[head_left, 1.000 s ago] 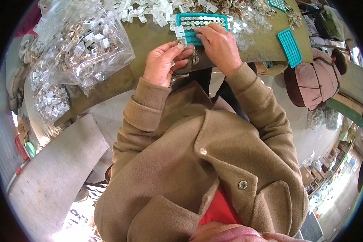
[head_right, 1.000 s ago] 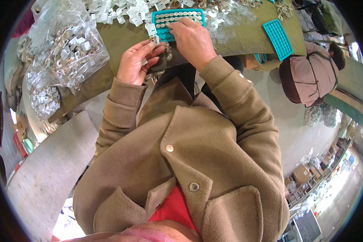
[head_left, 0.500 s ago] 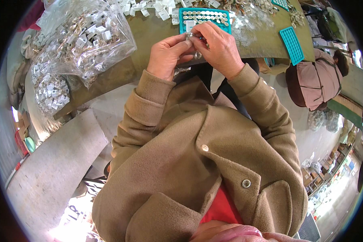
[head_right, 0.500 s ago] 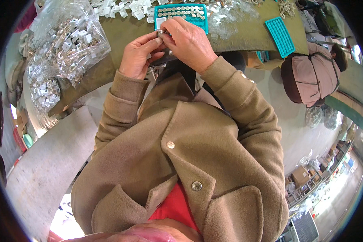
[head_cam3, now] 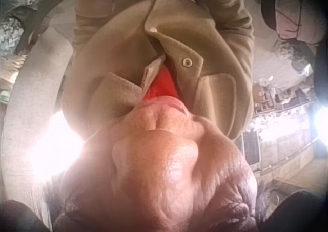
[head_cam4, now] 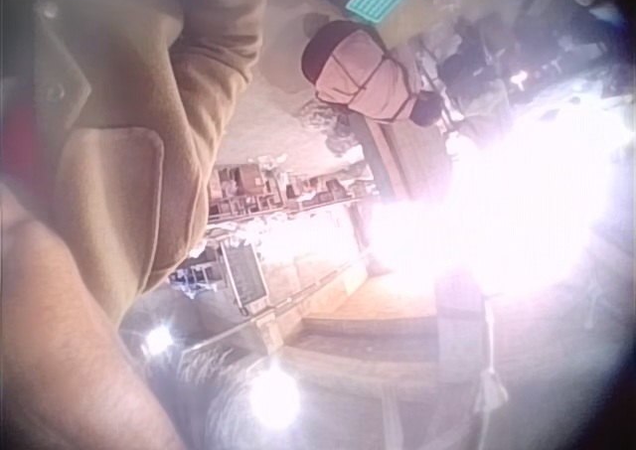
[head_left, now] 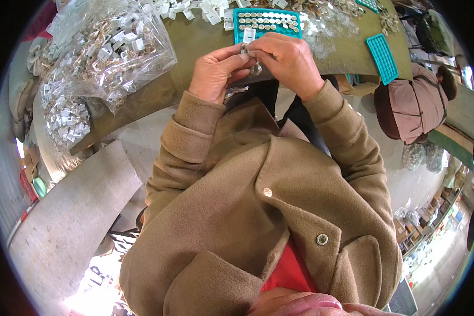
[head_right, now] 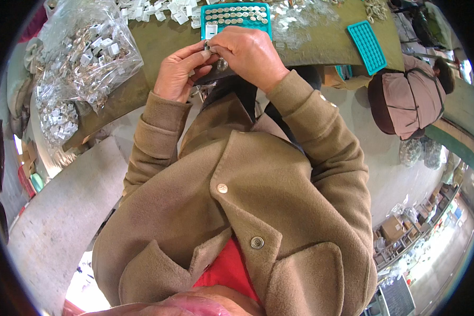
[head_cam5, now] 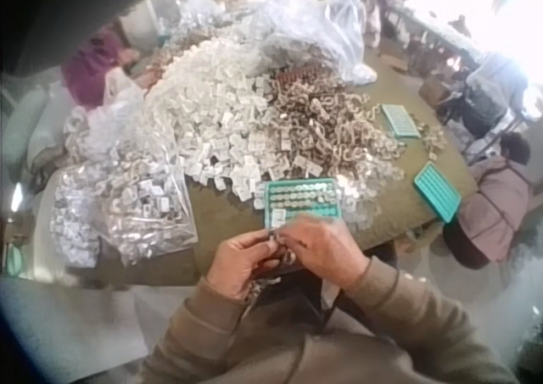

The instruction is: The person repeatedly picks small white plastic housings and metal contacts from a table, inserts the contacts into the housings, and places the assembled units into a blue tray. The process is repeated continuously throughout the clip.

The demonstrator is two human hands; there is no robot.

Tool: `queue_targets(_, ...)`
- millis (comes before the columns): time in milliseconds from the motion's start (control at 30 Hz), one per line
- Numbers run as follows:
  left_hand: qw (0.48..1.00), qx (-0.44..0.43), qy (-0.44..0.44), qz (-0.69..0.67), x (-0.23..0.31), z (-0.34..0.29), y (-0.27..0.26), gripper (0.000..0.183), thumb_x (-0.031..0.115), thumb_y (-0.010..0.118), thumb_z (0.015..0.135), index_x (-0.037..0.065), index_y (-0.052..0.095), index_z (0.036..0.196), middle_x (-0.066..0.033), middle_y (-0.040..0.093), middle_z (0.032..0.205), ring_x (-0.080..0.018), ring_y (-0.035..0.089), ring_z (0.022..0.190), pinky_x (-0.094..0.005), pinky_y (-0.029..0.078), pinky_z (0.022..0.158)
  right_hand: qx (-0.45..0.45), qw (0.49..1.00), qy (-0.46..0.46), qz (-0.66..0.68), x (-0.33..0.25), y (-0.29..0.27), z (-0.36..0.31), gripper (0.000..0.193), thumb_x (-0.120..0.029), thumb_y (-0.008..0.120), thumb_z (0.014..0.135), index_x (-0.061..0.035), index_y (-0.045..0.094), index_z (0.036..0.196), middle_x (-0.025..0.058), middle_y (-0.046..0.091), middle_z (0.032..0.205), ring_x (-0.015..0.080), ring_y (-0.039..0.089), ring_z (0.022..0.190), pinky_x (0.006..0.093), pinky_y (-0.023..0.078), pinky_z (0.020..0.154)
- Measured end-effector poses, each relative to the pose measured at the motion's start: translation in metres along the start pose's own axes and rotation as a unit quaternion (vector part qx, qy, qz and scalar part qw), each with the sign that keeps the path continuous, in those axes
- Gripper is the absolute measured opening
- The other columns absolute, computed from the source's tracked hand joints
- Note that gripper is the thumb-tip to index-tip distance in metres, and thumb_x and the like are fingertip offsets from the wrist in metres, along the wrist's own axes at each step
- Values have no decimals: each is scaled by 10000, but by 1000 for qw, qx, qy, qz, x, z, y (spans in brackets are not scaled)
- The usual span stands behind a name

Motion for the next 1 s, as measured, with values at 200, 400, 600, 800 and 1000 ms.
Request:
queue_targets(200,1000,-5,-6,-18,0,2,3,361,100,630,925,19,592,1274,-47,689,1066,-110,674,950,-176,537,730,51,998,6,-35,-2,4,-7,78,-108,672,841,-55,674,899,100,656,837,296,647,725,348,521,615)
queue_targets(400,999,-4,-24,-38,3,0,2,361,107,627,928,25,587,1278,-39,689,1061,-104,673,967,-166,538,721,73,996,32,36,4,0,-3,73,-66,678,833,-43,672,902,88,640,805,257,641,702,327,516,619)
queue_targets(600,999,-1,-14,-33,5,-1,3,359,105,626,927,23,588,1275,-42,689,1066,-107,672,972,-169,545,735,64,998,8,14,2,2,0,74,-59,685,827,-55,686,900,90,642,795,247,641,703,311,513,614)
queue_targets(800,999,6,-10,-52,6,-1,1,385,90,605,933,-3,546,1302,-70,690,1063,-112,674,970,-178,554,745,70,976,121,165,15,1,0,130,-71,698,844,-45,701,971,56,672,823,142,634,725,253,498,626)
queue_targets(1000,998,14,-6,-63,9,-4,5,329,80,631,913,-4,598,1229,-77,698,1029,-124,682,946,-190,550,727,110,983,83,121,6,-4,2,108,-39,693,859,-24,682,965,14,659,834,86,612,743,221,490,638)
Point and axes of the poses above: each hand's wrist, its own z-axis towards the middle knuckle, its own y-axis out of the palm, x = y × z, the point moved 5 cm from there along z, towards the middle knuckle
